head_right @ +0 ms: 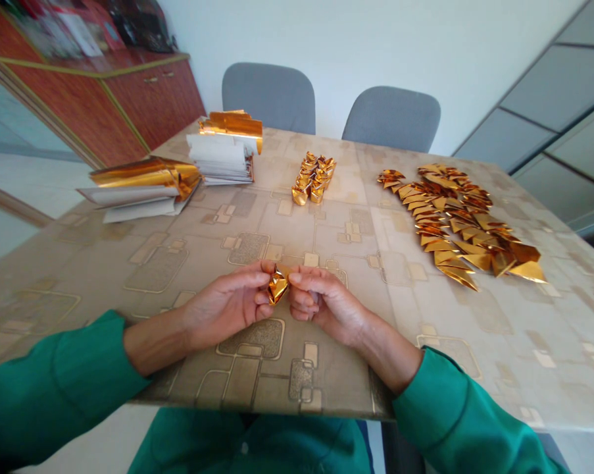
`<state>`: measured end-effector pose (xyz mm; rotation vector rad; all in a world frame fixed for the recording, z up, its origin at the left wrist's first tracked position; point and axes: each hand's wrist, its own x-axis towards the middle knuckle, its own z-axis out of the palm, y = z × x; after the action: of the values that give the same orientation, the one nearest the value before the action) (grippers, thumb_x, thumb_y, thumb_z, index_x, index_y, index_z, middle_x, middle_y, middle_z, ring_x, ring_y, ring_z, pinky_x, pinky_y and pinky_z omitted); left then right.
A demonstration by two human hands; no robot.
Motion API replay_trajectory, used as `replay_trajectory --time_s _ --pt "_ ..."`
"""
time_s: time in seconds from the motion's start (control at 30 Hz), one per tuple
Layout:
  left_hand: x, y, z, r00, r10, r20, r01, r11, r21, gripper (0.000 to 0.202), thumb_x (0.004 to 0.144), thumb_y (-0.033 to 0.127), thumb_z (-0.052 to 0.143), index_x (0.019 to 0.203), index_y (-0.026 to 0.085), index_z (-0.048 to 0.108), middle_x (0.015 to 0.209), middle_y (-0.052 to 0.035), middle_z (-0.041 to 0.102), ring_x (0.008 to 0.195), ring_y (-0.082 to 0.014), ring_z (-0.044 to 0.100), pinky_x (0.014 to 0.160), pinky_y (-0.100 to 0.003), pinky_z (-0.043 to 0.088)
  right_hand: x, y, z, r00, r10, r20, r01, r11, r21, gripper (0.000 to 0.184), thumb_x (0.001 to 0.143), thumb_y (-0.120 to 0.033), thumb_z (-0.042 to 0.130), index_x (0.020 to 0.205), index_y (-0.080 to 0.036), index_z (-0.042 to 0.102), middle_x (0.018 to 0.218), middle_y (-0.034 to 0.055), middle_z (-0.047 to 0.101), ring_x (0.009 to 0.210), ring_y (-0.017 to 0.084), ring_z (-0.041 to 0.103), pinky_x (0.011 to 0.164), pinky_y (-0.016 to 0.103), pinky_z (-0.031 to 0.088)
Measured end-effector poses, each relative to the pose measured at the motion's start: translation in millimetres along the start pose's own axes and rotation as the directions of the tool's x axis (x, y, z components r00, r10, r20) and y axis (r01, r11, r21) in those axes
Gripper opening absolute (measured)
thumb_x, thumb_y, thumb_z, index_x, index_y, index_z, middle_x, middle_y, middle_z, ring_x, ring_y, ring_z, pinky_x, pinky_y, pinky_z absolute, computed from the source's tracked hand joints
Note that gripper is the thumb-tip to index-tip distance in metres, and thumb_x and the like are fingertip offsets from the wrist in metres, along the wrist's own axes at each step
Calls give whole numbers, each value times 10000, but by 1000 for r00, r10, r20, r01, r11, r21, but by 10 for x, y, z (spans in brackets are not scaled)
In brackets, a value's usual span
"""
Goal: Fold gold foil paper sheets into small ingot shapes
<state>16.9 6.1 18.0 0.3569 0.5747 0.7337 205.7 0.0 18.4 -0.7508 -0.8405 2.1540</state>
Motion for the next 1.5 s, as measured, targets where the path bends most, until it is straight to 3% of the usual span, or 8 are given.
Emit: replay_trajectory --time_s 0.3,0.47,0.73,1.03,1.3,1.5 --pt "-7 -61 17 996 74 -50 -62 978 201 165 730 130 734 854 154 627 726 12 606 602 -73 566 549 -178 492 6 32 31 999 -15 -34 13 997 -70 196 839 -303 686 744 -182 565 476 -98 353 459 76 192 470 222 231" --pt "-8 -82 50 984 146 -104 -120 969 217 147 730 139 719 840 156 622 674 28 580 569 -72 529 528 -184 484 14 54 26 999 -16 -32 13 997 -80 207 863 -304 665 732 -190 552 478 -93 359 464 82 206 480 227 243" --pt "9 -49 -24 998 40 -57 -37 998 55 156 753 127 710 873 168 619 705 26 595 569 -68 553 536 -181 492 14 40 9 1000 5 -29 -6 999 -39 265 847 -315 686 693 -193 508 495 -94 353 468 78 216 481 231 246" --pt "-1 -84 18 992 77 -103 -53 973 223 220 686 119 756 837 164 603 730 19 598 617 -80 584 522 -163 454 17 69 32 1000 -18 -11 16 994 -107 174 858 -321 676 802 -178 594 490 -97 359 476 82 204 495 222 258" --pt "-20 -52 16 997 52 -63 -38 978 207 200 736 158 746 887 167 616 692 36 569 574 -63 540 542 -175 480 16 49 -6 999 17 -29 -19 998 -57 227 844 -319 684 728 -187 541 497 -92 375 466 77 237 482 225 259" --pt "-18 -59 30 988 89 -124 -54 964 260 175 728 125 735 834 162 601 642 43 546 541 -49 502 501 -144 442 26 59 5 1000 -5 -25 3 996 -93 194 853 -300 671 740 -184 566 503 -84 399 473 82 250 492 230 274"
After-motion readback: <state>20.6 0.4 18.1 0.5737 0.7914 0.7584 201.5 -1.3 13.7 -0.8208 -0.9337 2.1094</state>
